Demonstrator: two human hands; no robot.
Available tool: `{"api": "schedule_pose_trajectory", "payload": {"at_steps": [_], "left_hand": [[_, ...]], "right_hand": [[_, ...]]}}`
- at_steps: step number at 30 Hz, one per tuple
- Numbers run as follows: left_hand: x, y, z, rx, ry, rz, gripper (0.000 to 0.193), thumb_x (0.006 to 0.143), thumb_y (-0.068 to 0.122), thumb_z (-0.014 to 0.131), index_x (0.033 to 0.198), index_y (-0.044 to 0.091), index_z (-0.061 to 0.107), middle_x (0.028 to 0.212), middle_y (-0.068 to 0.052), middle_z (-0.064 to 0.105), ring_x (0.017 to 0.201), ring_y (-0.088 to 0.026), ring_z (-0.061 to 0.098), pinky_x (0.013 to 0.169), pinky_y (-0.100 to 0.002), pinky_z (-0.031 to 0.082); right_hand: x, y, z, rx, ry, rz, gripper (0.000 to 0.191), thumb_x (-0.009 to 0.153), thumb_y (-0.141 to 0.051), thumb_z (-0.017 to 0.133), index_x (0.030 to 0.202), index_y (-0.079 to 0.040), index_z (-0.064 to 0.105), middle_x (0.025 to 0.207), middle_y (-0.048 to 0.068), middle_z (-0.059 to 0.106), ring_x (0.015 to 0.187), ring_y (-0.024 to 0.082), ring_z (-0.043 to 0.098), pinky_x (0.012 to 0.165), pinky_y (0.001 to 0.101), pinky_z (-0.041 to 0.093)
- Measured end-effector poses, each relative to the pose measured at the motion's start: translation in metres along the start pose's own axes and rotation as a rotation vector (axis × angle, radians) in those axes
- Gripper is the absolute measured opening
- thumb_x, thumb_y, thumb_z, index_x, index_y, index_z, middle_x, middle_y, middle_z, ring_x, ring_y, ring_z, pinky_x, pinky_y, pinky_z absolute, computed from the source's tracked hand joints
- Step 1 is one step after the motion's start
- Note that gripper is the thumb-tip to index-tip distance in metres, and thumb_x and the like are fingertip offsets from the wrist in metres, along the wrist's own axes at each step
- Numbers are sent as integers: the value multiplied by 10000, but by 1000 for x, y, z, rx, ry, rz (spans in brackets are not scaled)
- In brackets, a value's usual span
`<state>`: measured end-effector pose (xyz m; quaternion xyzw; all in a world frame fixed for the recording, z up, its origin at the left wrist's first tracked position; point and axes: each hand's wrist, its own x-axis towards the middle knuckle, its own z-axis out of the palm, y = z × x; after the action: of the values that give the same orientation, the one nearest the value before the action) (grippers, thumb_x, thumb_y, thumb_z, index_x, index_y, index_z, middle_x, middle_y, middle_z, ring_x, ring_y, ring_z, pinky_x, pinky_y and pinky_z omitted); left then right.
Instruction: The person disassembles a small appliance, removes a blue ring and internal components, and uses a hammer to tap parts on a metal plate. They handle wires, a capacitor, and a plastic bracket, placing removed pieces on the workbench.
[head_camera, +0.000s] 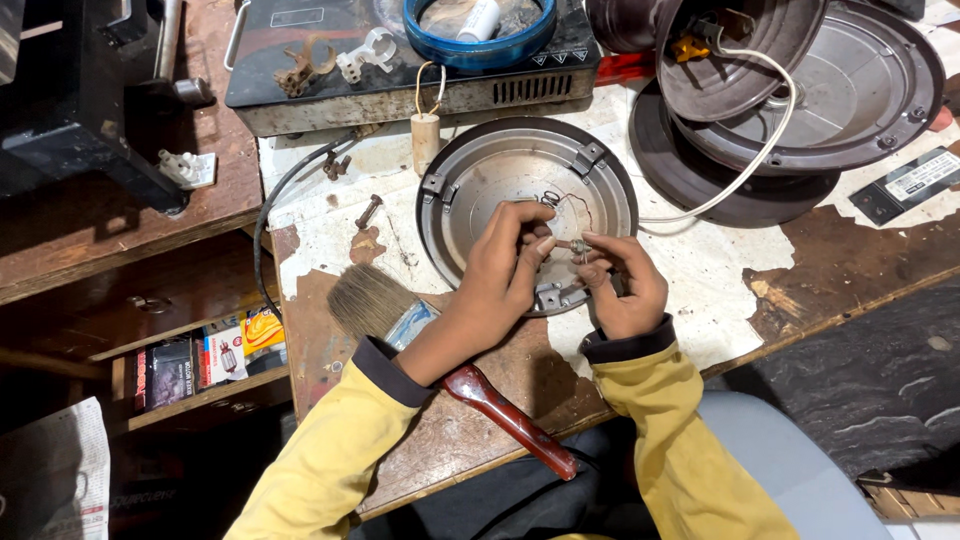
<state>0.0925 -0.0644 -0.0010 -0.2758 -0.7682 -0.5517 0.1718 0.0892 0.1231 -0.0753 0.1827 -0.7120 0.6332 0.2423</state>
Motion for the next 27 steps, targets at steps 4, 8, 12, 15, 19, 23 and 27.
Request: {"api": "schedule_pose_trajectory", "payload": {"at_steps": [4, 8, 12, 15, 19, 23, 27], "left_hand": [[1, 0, 0, -21, 10, 2, 237, 1042, 6, 557, 1271, -2, 498, 1112, -150, 573, 992, -217, 647, 878, -339, 548], [0, 2, 0, -65, -32, -41, 237, 1043, 34, 545, 1267, -10, 483, 1080, -141, 581, 932, -191, 646, 835, -336, 561], [-2, 6, 2, -18, -23, -89, 207, 1072, 77, 533, 1251, -18, 491, 1015, -154, 618, 872, -218, 625, 799, -349, 534], [-1, 7, 2, -1, 14, -81, 190, 1089, 101, 503, 1243, -10, 501, 1025, -180, 651, 874, -236, 668, 809, -354, 529], [-1, 7, 2, 42, 6, -173, 204, 1069, 110, 515, 1228, -16, 492, 989, -213, 658, 839, -300, 680, 779, -381, 523], [-2, 6, 1, 60, 28, -20, 184, 1079, 87, 516, 1222, -25, 489, 1068, -232, 647, 922, -342, 686, 816, -403, 532], [-4, 5, 3, 14, 1, -18, 198, 1089, 104, 522, 1238, -18, 475, 1088, -219, 653, 961, -330, 707, 826, -398, 549]], "right_hand": [[3, -8, 1, -121, -32, -77, 341, 936, -35, 769, 1256, 13, 660, 1108, 102, 671, 961, 136, 695, 852, 254, 554], [5, -17, 6, -216, 30, -42, 305, 899, 0, 782, 1189, -11, 689, 1074, 90, 667, 889, 121, 670, 797, 251, 551], [4, -24, 8, -290, 67, -122, 266, 893, 8, 806, 1134, -29, 699, 1071, 93, 658, 902, 138, 656, 803, 261, 548], [4, -27, 7, -330, 39, -200, 281, 862, -7, 823, 1113, -35, 700, 1080, 106, 641, 920, 155, 651, 806, 266, 549], [4, -26, 7, -288, -7, -144, 269, 862, -16, 829, 1095, -33, 695, 1060, 91, 667, 868, 136, 666, 781, 265, 556], [4, -24, 7, -258, -5, -100, 276, 857, 1, 822, 1093, -27, 683, 1066, 100, 673, 861, 141, 663, 787, 269, 546], [4, -24, 6, -288, -17, -137, 297, 821, 5, 811, 1066, -42, 650, 1093, 89, 681, 983, 187, 656, 907, 312, 526]]}}
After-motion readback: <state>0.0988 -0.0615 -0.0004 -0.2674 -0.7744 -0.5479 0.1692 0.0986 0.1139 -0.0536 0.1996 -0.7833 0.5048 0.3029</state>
